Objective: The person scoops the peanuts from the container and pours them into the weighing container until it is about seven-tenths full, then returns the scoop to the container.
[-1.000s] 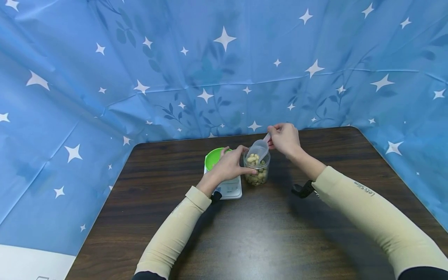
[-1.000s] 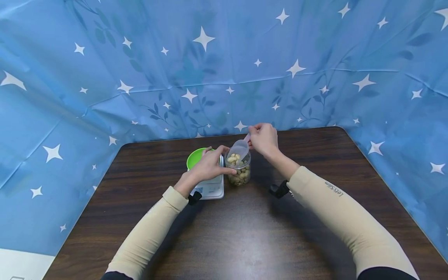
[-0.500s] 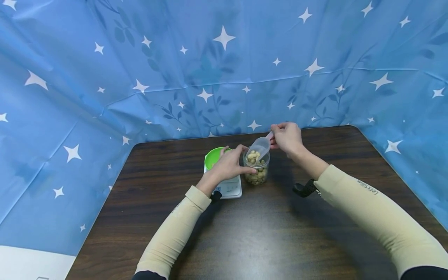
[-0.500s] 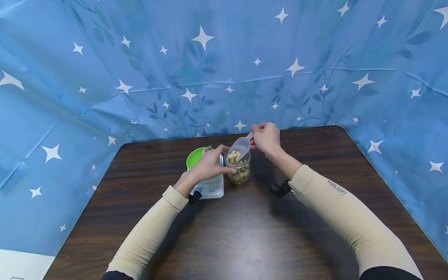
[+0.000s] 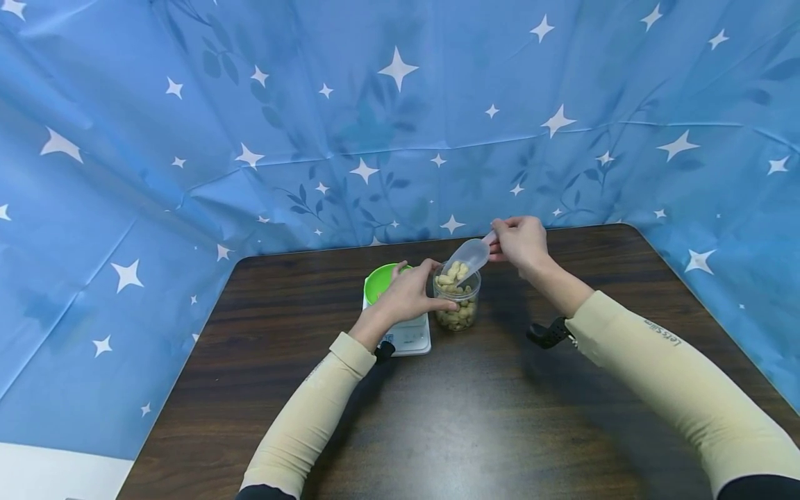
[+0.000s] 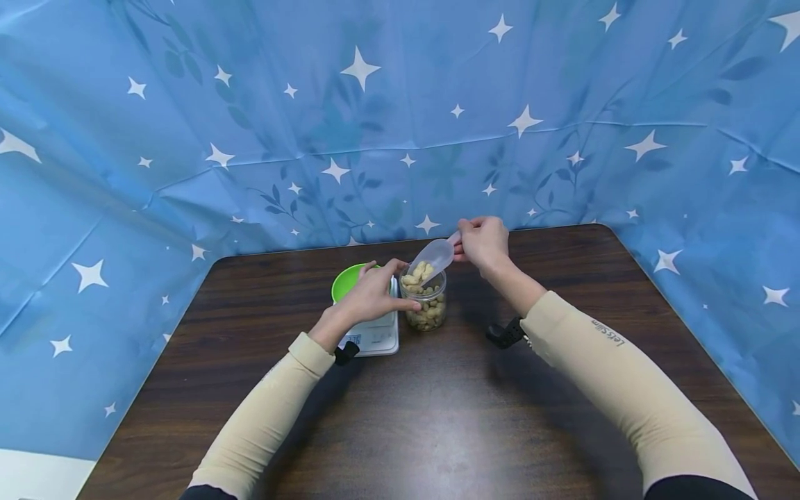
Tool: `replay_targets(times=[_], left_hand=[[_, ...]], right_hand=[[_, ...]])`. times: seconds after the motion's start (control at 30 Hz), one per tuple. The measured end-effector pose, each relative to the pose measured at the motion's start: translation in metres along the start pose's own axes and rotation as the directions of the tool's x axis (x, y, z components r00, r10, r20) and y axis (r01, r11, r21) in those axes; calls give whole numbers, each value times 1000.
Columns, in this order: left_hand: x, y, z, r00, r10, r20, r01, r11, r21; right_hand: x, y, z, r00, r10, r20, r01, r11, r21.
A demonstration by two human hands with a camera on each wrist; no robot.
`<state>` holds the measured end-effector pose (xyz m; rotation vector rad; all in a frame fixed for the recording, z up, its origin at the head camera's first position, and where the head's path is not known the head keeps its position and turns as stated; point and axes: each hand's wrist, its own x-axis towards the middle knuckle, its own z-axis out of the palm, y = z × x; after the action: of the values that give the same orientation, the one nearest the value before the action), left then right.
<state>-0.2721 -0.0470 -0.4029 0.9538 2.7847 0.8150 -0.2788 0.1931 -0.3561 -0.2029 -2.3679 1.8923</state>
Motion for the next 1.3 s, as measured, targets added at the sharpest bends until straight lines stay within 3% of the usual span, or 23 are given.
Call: replay_targets(times=[0.5, 0.8, 0.93, 1.3], left_hand=[[-1, -2, 0, 1000, 0, -9, 0, 1000, -19], [-1, -1, 1, 1000, -1, -15, 1, 1000, -21], [0, -1, 1, 1000, -3, -11, 2, 1000, -24], [-1, -1, 0, 1000, -3, -8, 3, 1000, -26]], right_hand=[[-4, -1, 1, 998, -37, 58, 40, 998, -46], [-13, 6, 15, 985, -163, 61, 169, 978, -121], [-15, 8, 18, 988, -145, 59, 152, 980, -126], [-10, 4, 7, 999, -41, 27, 41, 999, -10]])
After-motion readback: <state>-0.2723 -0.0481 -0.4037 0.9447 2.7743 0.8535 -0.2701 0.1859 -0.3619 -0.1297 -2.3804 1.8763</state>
